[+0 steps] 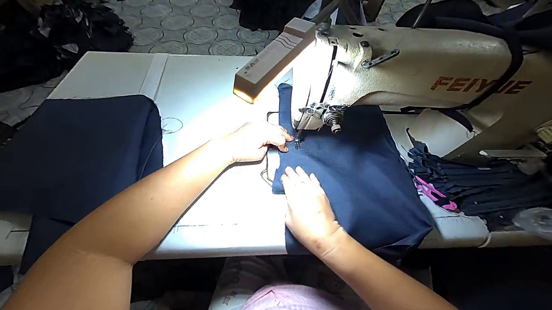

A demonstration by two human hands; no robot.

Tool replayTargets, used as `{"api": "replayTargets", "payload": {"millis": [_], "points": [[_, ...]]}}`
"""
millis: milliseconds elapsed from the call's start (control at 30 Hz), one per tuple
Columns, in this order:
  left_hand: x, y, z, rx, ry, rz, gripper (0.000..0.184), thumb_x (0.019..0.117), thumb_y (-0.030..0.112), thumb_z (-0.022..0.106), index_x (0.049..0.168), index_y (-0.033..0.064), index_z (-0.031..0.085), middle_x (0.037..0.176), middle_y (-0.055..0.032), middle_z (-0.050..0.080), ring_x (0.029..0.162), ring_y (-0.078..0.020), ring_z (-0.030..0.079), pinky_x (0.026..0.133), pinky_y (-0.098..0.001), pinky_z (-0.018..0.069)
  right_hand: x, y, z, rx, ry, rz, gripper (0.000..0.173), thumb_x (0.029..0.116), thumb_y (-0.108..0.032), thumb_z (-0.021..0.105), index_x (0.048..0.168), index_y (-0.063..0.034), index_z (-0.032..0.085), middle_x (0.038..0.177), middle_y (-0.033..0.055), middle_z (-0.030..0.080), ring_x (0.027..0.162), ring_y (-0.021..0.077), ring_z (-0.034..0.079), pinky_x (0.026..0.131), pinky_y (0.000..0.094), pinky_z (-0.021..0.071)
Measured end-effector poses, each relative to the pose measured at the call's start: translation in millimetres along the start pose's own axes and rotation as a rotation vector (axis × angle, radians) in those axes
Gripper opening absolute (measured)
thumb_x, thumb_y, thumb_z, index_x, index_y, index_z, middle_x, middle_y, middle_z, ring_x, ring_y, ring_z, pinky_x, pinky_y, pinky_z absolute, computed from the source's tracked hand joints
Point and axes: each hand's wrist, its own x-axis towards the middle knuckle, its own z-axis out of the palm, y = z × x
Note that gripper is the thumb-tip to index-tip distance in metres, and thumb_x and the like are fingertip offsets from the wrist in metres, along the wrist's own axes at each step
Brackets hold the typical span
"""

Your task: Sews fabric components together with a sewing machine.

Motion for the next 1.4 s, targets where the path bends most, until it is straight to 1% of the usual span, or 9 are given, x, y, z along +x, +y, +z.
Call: {"api": "replayTargets", "payload": {"millis": [167,300,567,700,833,967,1200,1333,1400], "points": [[-7,5,6,0.059,0.041,-0.023,0.046,0.0841,-0.007,0.043,0.111,0.0057,0.078,0.132,-0.0146,0.069,0.128,-0.0335,0.063,0.103,-0.0568,0.0469,-1,44,2,-0.003,0.264,-0.274,0.034,0.09,0.007,0.056,0.121,0.0047,0.07,0.135,0.0195,0.066,0.132,0.0358,0.06,0.111,0.05,0.046],[-12,17,14,0.138,0.036,-0.128,0.05,0.0847,-0.004,0.045,0.122,0.0095,0.075,0.139,-0.0135,0.066,0.132,-0.0328,0.06,0.102,-0.0609,0.0425,9,78,-5,0.091,0.364,-0.416,0.036,0.0844,0.014,0.054,0.112,0.0042,0.076,0.126,0.018,0.072,0.124,0.0361,0.066,0.107,0.0489,0.0505],[8,67,30,0.348,-0.087,-0.504,0.051,0.0933,-0.001,0.054,0.143,0.0106,0.061,0.144,-0.0189,0.059,0.128,-0.0396,0.058,0.102,-0.0623,0.0393,45,130,-40,0.266,0.187,-0.557,0.043,0.0819,0.021,0.043,0.103,0.0063,0.078,0.121,0.02,0.073,0.125,0.037,0.065,0.111,0.049,0.0477],[22,81,45,0.439,-0.077,-0.652,0.047,0.0966,0.003,0.054,0.144,0.0052,0.058,0.139,-0.0246,0.06,0.118,-0.0431,0.063,0.107,-0.0633,0.0376,70,145,-51,0.315,0.162,-0.554,0.036,0.0856,0.02,0.045,0.095,0.0075,0.078,0.117,0.0204,0.075,0.122,0.0349,0.067,0.111,0.0457,0.0483],[34,94,46,0.552,-0.09,-0.725,0.042,0.1,0.006,0.048,0.14,0.0015,0.06,0.125,-0.0238,0.066,0.102,-0.0404,0.067,0.097,-0.058,0.0427,92,147,-60,0.236,0.183,-0.57,0.036,0.0826,0.023,0.045,0.088,0.0082,0.077,0.109,0.0196,0.077,0.109,0.0345,0.073,0.102,0.049,0.0527],[36,98,48,0.597,-0.084,-0.739,0.042,0.0996,0.011,0.05,0.139,0.002,0.06,0.122,-0.0211,0.067,0.099,-0.0386,0.065,0.094,-0.0572,0.0431,109,147,-64,0.126,0.132,-0.482,0.038,0.0851,0.02,0.045,0.091,0.0042,0.079,0.111,0.0144,0.077,0.11,0.0317,0.072,0.103,0.0498,0.0499],[37,95,45,0.548,-0.051,-0.748,0.042,0.0994,0.009,0.05,0.14,0.0044,0.061,0.123,-0.0162,0.067,0.109,-0.0372,0.064,0.094,-0.0591,0.0429,111,137,-67,0.0,0.114,-0.329,0.033,0.0908,0.014,0.049,0.099,0.0021,0.079,0.109,0.0208,0.074,0.111,0.0373,0.068,0.102,0.0535,0.0486],[34,89,43,0.525,-0.072,-0.743,0.044,0.1002,0.009,0.047,0.142,0.0078,0.059,0.126,-0.0146,0.065,0.112,-0.0371,0.061,0.09,-0.0586,0.0432,74,123,-61,-0.127,0.291,-0.346,0.034,0.0925,0.008,0.052,0.113,-0.0032,0.077,0.12,0.0241,0.07,0.125,0.0424,0.061,0.11,0.0566,0.0436],[31,85,34,0.459,-0.078,-0.721,0.045,0.0981,0.007,0.05,0.141,0.0108,0.061,0.127,-0.0148,0.063,0.115,-0.038,0.059,0.087,-0.0582,0.044,31,112,-63,-0.122,0.292,-0.387,0.04,0.0953,0.001,0.054,0.13,-0.0101,0.071,0.146,0.0252,0.056,0.146,0.0456,0.04,0.122,0.0624,0.0275]]}}
